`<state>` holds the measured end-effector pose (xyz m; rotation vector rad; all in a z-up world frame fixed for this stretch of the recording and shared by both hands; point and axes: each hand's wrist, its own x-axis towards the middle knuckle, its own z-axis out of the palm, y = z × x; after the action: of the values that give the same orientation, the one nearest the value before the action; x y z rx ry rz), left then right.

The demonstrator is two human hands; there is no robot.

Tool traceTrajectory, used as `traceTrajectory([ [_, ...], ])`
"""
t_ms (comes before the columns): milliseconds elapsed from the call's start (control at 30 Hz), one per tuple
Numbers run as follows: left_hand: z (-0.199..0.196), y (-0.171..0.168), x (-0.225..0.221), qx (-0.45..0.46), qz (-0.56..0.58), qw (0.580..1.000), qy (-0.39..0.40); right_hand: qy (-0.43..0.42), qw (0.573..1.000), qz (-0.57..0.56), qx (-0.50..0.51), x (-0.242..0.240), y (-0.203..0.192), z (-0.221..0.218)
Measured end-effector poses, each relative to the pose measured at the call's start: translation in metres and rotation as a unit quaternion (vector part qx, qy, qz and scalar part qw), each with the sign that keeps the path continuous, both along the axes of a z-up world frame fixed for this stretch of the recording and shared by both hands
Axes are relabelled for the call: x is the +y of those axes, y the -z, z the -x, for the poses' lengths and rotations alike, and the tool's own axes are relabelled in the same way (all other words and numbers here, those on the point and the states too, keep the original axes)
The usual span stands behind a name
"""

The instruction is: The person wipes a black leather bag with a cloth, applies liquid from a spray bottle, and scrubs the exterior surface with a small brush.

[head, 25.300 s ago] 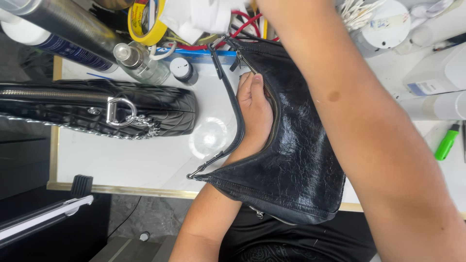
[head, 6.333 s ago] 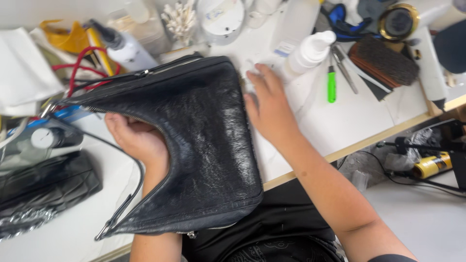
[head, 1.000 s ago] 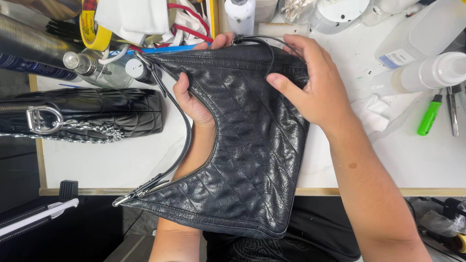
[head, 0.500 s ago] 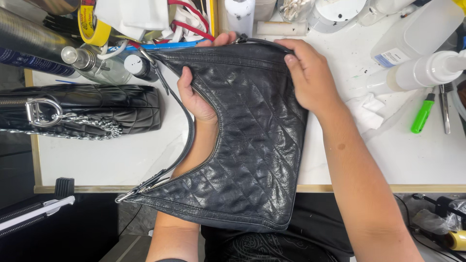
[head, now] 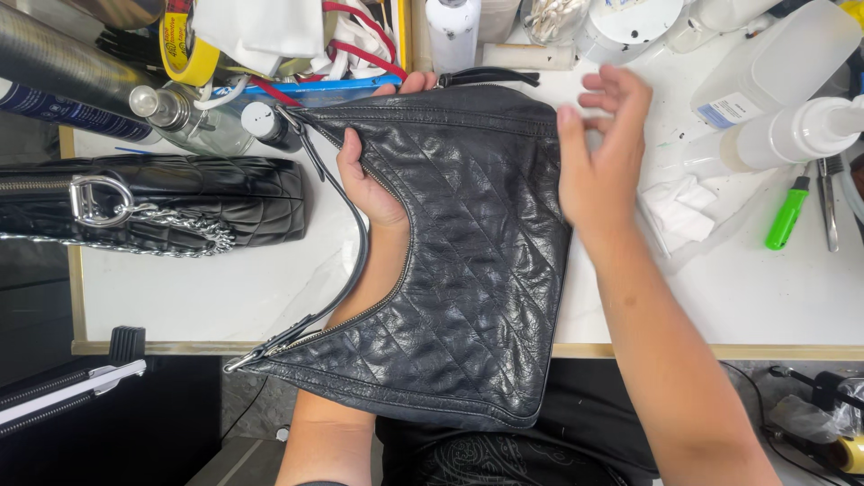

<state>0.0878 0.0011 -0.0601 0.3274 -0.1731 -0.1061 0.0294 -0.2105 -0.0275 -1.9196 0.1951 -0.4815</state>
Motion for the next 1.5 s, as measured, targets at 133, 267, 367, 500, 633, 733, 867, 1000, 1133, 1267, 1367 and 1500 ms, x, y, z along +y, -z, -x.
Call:
traceTrajectory([
  [133,-0.001,0.004,0.000,0.007,0.003,1.000,-0.005,-0.036,0.990,0.130,0.050,0.034,-0.022,0.068],
  [267,-0.002,0.009,-0.004,-0.009,-0.012,1.000,0.012,-0.091,0.960,0.228,0.135,0.050,-0.036,0.108],
  [367,0.001,0.012,-0.010,-0.030,-0.076,0.997,-0.004,-0.099,0.929,0.304,0.188,0.050,-0.044,0.119],
  [500,-0.005,0.016,-0.005,-0.053,-0.151,0.987,-0.018,-0.129,0.918,0.308,0.211,0.058,-0.060,0.147],
  [633,-0.008,0.020,0.002,0.038,-0.114,0.993,0.004,-0.156,0.927,0.288,0.184,0.074,-0.062,0.182],
  [733,-0.005,0.023,0.007,0.116,-0.064,0.991,0.012,-0.157,0.890,0.397,0.162,0.076,-0.046,0.195],
  [867,-0.007,0.028,0.008,0.078,-0.121,0.989,-0.027,-0.130,0.874,0.452,0.125,0.064,-0.042,0.201],
  [1000,-0.007,0.025,0.006,0.052,-0.128,0.986,-0.092,-0.190,0.947,0.240,0.099,0.033,-0.046,0.188],
  [1133,-0.010,0.026,0.012,0.098,-0.099,0.981,-0.132,-0.201,0.944,0.236,0.113,0.024,-0.050,0.175],
  [1267,-0.012,0.038,0.018,0.071,-0.108,0.988,-0.089,-0.209,0.952,0.195,0.112,0.022,-0.049,0.164],
  [1367,-0.011,0.041,0.018,0.040,-0.117,0.990,-0.072,-0.200,0.954,0.200,0.096,0.017,-0.044,0.158],
  [1500,-0.009,0.033,0.016,0.093,-0.059,0.991,-0.072,-0.110,0.974,0.198,-0.008,0.007,-0.035,0.162],
])
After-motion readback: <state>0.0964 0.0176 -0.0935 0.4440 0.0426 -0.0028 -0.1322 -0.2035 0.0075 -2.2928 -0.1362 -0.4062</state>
